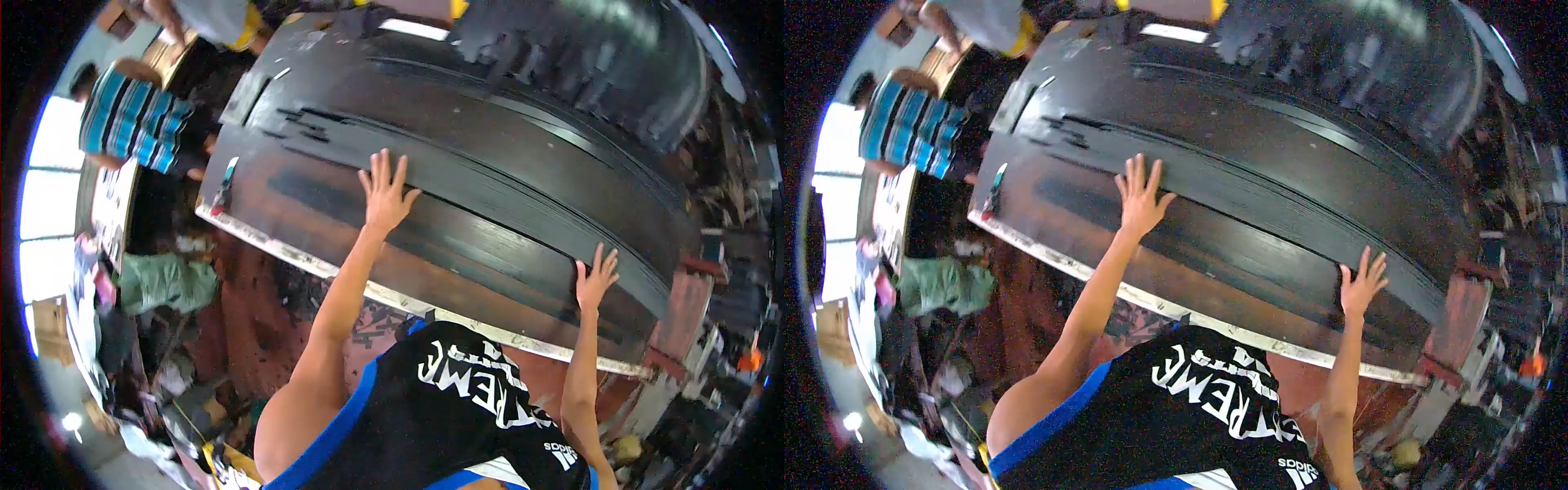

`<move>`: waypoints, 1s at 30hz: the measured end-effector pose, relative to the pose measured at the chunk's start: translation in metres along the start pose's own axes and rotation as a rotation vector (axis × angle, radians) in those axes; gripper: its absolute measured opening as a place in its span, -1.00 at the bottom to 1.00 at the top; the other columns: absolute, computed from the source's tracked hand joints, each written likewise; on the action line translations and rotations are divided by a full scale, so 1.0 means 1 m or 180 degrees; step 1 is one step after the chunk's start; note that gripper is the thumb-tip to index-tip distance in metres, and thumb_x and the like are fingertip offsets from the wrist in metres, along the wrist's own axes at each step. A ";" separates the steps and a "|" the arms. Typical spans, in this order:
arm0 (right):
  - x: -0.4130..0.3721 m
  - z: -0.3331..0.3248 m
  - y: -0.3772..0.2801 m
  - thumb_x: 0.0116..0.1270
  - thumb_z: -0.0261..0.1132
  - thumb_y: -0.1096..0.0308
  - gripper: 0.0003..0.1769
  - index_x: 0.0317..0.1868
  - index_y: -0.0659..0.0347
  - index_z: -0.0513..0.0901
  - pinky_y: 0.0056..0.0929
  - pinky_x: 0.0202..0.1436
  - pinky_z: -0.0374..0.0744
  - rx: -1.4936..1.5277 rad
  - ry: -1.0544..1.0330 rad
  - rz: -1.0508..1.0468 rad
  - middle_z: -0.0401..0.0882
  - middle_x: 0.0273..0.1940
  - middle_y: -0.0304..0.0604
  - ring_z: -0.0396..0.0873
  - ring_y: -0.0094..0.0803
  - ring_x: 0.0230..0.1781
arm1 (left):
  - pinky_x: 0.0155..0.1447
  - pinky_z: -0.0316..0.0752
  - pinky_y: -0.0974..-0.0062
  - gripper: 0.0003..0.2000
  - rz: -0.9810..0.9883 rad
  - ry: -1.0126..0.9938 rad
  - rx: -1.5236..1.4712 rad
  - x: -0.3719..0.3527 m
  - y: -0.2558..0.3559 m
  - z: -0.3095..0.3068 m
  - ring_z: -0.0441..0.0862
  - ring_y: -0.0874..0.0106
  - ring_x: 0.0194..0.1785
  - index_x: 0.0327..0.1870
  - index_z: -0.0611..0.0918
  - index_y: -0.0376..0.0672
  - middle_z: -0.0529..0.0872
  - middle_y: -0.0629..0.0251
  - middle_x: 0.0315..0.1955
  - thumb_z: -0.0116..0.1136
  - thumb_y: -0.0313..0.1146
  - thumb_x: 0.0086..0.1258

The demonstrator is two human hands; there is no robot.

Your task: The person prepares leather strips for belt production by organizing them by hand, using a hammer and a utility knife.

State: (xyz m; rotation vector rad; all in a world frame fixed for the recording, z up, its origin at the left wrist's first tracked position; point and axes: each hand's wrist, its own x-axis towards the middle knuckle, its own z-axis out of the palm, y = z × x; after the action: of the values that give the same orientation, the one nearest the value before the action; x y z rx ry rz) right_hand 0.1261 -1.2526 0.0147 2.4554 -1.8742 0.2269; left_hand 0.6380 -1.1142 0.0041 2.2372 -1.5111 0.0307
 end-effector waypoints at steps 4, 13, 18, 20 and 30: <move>0.003 -0.033 -0.020 0.25 0.33 -0.07 -0.20 0.44 0.02 0.31 0.23 0.35 0.16 -0.0137 0.0276 -0.0231 0.14 0.43 0.26 0.14 0.19 0.43 | 0.18 0.17 -0.12 -0.30 0.0141 0.0121 0.0315 0.009 0.045 -0.042 0.20 0.00 0.37 0.27 0.43 -0.06 0.33 0.00 0.27 0.45 -0.19 0.05; -0.056 -0.053 -0.018 0.26 0.28 -0.21 -0.06 0.55 -0.08 0.12 0.15 0.56 -0.11 0.1302 0.0494 0.0207 -0.23 0.56 0.26 -0.08 0.20 0.55 | 0.38 -0.21 -0.53 -0.24 0.0688 -0.0402 0.0701 -0.008 0.072 0.018 -0.13 -0.06 0.59 0.56 0.14 0.10 -0.02 0.07 0.56 0.12 0.09 0.39; -0.205 -0.091 -0.023 0.35 0.28 0.01 -0.23 0.48 0.06 0.24 0.06 0.51 0.17 0.1600 0.1150 0.1000 0.18 0.46 0.16 0.32 0.03 0.39 | 0.38 -0.12 -0.51 -0.25 0.1128 -0.0420 0.0793 -0.006 0.130 0.034 -0.11 -0.04 0.59 0.56 0.13 0.14 -0.02 0.07 0.56 0.07 0.14 0.40; -0.295 -0.072 -0.023 0.36 0.28 0.06 -0.45 0.28 0.12 0.50 -0.01 0.37 0.39 0.1755 0.1326 0.1735 0.47 0.28 0.08 0.47 0.08 0.23 | 0.37 -0.02 -0.47 -0.28 0.1431 -0.0187 0.0789 -0.008 0.162 0.045 -0.10 -0.04 0.59 0.56 0.13 0.10 -0.01 0.07 0.56 0.04 0.11 0.44; -0.740 -0.035 -0.079 0.37 0.18 0.04 -0.65 -0.16 0.12 0.73 -0.05 -0.02 0.62 0.1768 0.0445 0.5866 0.72 -0.18 0.02 0.67 0.01 -0.11 | 0.22 0.46 0.18 -0.77 0.4803 -0.1179 -0.2386 -0.265 0.488 0.026 0.55 0.09 0.17 0.03 0.63 -0.32 0.63 -0.01 0.07 0.10 -0.42 0.47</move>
State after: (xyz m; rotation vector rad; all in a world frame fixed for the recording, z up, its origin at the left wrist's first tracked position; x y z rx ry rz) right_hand 0.0088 -0.5197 -0.0519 -0.0814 -3.4194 0.8997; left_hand 0.0925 -1.0414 0.0792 0.2445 -2.4576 -0.4201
